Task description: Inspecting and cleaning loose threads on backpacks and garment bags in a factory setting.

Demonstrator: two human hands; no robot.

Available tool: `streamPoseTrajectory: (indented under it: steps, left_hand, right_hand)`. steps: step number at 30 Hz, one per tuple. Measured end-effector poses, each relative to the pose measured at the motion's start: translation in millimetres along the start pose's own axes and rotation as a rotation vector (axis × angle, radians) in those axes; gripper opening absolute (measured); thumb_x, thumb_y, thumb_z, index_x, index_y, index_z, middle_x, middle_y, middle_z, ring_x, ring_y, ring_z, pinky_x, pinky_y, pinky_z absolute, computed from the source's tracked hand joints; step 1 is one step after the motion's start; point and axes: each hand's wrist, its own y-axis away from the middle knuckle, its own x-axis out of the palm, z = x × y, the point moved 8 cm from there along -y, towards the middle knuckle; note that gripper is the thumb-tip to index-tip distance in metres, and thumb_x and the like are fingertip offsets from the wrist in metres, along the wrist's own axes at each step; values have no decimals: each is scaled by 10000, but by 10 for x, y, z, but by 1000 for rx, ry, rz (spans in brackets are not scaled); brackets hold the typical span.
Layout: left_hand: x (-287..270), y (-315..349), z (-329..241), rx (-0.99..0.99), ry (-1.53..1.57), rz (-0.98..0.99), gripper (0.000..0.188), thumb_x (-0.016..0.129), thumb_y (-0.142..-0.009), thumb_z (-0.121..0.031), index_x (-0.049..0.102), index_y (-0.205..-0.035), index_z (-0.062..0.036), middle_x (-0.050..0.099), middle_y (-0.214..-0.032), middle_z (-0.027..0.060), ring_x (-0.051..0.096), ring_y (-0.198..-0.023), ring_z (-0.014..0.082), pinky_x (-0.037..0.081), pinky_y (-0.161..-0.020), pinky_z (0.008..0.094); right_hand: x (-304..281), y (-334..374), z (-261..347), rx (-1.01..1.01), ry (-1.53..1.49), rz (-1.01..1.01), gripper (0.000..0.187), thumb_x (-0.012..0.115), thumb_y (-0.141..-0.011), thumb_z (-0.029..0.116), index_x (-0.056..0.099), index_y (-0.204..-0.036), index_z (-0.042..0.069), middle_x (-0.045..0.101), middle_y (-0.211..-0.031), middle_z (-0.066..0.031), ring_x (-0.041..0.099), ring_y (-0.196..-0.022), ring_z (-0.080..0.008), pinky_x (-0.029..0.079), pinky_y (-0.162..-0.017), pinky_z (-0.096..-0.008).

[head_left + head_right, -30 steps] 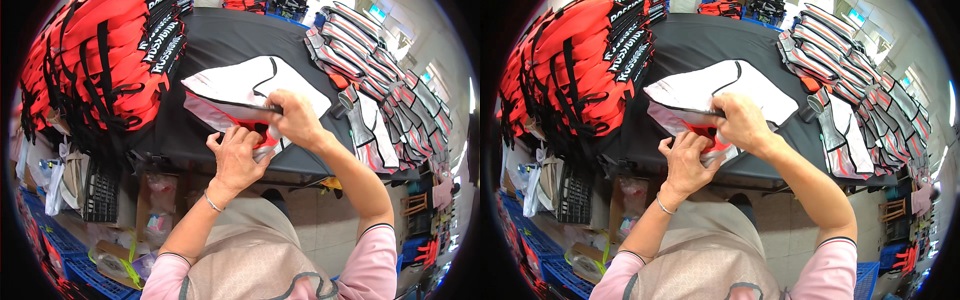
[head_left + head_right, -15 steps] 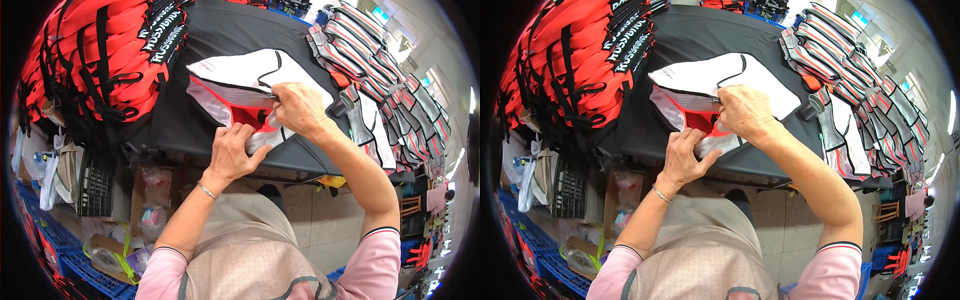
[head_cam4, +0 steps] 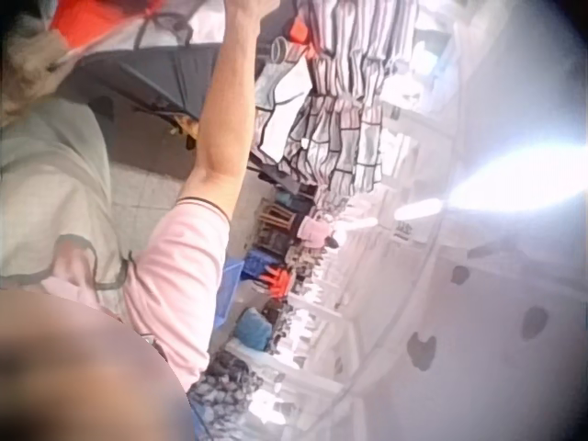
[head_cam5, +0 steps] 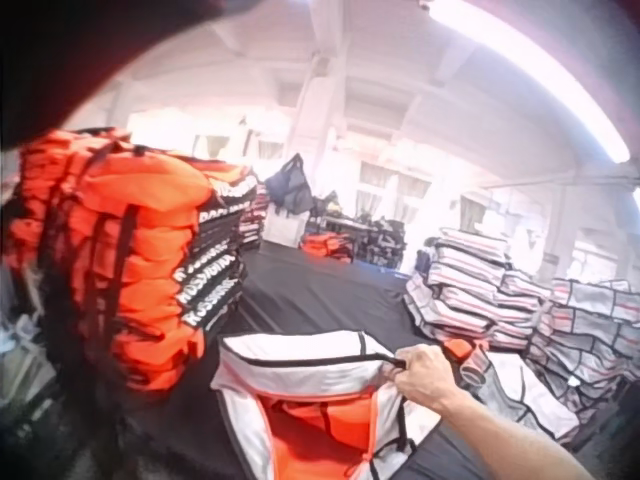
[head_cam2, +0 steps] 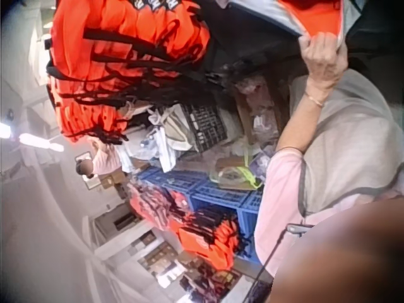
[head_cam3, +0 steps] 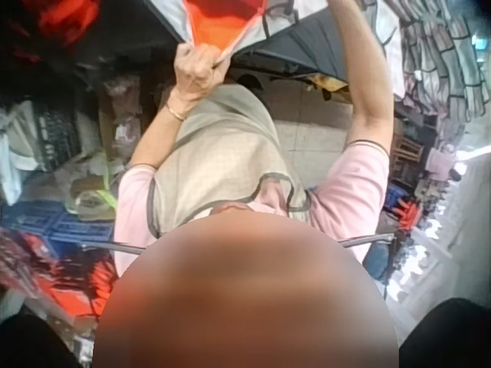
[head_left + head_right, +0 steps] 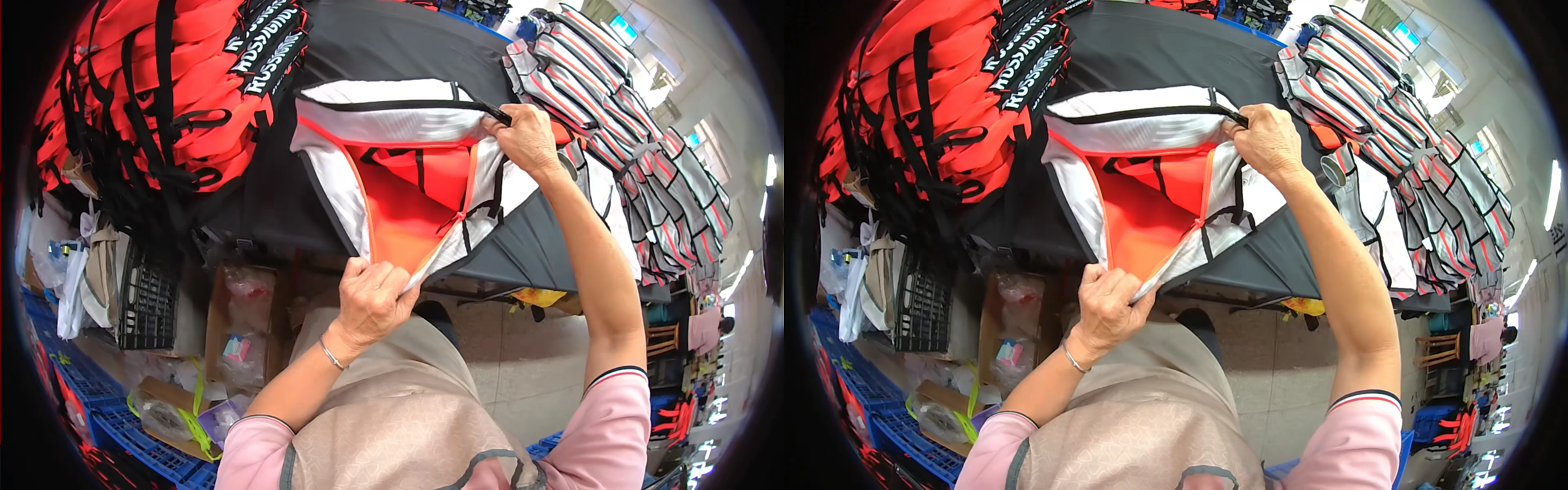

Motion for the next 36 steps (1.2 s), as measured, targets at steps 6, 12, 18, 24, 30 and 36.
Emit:
streamPoseTrajectory:
  steps: [6,12,18,24,30,36]
  left_hand:
    - [36,263,195,-173,105,208,207,752,-786,-149,580,-732,-47,499,-571,51,531,-534,247,406,-603,328]
    - [109,151,1088,-659,330,100,443,682,-812,-153,585,-1205,28,606,-1130,187,627,-907,370,504,-792,406]
    - [55,177,1602,-436,-442,338,276,689,-782,-264,719,-993,-89,593,-1234,62,545,-948,277,424,-822,418]
    - [-30,307,1788,-921,-100,517,343,583,-923,-396,722,-1089,-130,713,-1044,55,614,-1037,298,487,-857,450]
    - [169,287,1807,-1338,1528,18,651,710,-835,-536,571,-1252,-54,601,-1191,85,578,-1096,234,483,-902,416]
    - [319,302,1842,-1382,1267,-181,469,799,-792,-190,612,-1172,11,640,-1180,105,594,-1104,232,452,-998,409]
  right_hand:
    - [123,216,350,-185,-131,66,281,728,-805,292,685,-817,14,624,-746,-231,625,-751,-412,482,-656,-457]
    - [-170,1000,833,-313,-336,174,225,752,-772,127,590,-726,-22,557,-648,-195,547,-610,-369,434,-584,-389]
    - [-502,1063,357,-112,-500,43,117,708,-787,37,609,-739,-2,569,-621,-34,491,-569,-99,389,-551,-293]
    - [-946,779,-145,27,-667,-123,136,678,-786,9,599,-677,32,529,-643,60,428,-576,-32,327,-537,-236]
    - [-326,1504,300,-277,-371,367,138,765,-674,30,644,-739,14,616,-680,-88,567,-585,-179,414,-537,-301]
    - [551,2213,548,-392,-249,830,503,848,-657,385,662,-943,16,685,-846,-135,660,-789,-348,524,-686,-408]
